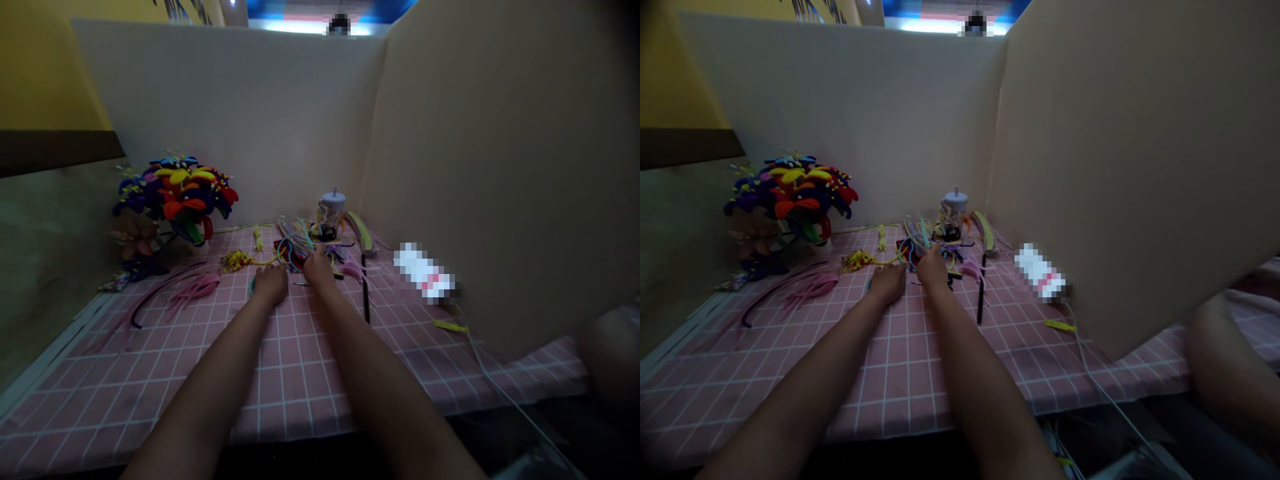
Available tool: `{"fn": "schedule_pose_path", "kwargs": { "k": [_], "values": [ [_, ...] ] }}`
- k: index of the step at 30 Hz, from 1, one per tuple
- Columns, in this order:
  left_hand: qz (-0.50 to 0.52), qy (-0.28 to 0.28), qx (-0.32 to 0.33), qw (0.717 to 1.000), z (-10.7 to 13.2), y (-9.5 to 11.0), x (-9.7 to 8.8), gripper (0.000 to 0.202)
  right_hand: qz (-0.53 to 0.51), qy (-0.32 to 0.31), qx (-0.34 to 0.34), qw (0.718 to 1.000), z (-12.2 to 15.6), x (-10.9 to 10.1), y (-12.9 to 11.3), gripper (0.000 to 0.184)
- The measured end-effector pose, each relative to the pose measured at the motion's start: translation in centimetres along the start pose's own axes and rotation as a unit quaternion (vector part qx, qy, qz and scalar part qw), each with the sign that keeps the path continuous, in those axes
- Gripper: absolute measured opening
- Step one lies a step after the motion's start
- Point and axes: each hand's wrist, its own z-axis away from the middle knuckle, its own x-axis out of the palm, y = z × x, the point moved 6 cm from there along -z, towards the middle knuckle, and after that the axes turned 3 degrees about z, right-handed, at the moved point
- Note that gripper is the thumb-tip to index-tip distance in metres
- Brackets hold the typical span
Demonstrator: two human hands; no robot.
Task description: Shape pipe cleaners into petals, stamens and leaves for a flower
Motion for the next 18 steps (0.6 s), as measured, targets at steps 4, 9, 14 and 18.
{"fn": "schedule_pose_path", "kwargs": {
  "k": [4,9,14,18],
  "values": [
    [0.033,0.002,0.001,0.999,-0.1,-0.2,0.1,0.031,-0.019,0.025,-0.032,0.999,0.2,-1.6,-0.5,0.026],
    [0.029,0.022,0.006,0.999,0.0,-0.2,-0.2,0.038,0.01,-0.043,-0.072,0.996,1.1,-0.2,-0.8,0.023],
    [-0.023,0.018,0.015,0.999,0.0,0.0,-0.2,0.035,0.084,-0.042,-0.043,0.995,1.4,1.2,-0.1,0.027],
    [-0.053,0.018,0.004,0.998,-0.1,0.0,0.1,0.036,0.152,0.002,-0.007,0.988,1.0,1.1,0.5,0.031]
  ]
}}
